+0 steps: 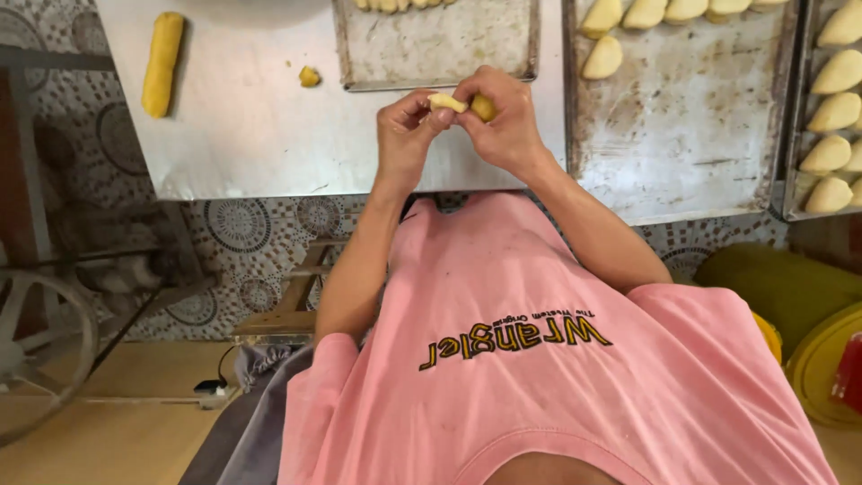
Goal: Shaping small portions of dough into buns and arranging them on baking sheets at a fast pace.
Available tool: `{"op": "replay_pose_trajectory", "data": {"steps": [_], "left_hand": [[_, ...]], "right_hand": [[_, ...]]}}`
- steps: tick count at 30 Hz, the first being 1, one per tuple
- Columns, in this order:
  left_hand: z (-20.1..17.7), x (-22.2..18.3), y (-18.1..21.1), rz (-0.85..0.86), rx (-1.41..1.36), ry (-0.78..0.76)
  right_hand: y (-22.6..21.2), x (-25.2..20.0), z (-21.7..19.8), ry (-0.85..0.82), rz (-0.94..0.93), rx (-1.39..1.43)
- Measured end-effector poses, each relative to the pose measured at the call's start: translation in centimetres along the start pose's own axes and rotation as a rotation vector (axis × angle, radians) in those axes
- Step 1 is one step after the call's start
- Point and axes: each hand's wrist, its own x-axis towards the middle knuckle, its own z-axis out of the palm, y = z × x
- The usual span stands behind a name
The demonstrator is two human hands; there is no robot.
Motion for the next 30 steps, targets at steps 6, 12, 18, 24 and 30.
{"op": "replay_pose_trajectory", "data": {"steps": [6,12,18,24,30], "left_hand": [[-7.9,-1.7,-8.8,-0.413,-0.182,0.402],[-11.0,-2.8,-0.2,-0.16,-0.016,0.164],[-12.7,-4.3,2.6,-0.071,0.122,-0.03],[-9.5,-4.1,3.0,0.268,0.54,0.277],[-5.4,-8.9,7.5,0.102,0.042,0.217]], "right_hand": [[6.3,-3.7,5.3,-0.053,0.55,0.494],[-2.1,0.7,9.4,-0.198,0.065,0.043],[-2.2,0.9,9.4,-0.31,0.434,0.444],[-3.5,-0.2,10.0,-0.179,0.334,0.258],[-3.9,-0.2,7.0,-0.059,0.296,0.599]]}}
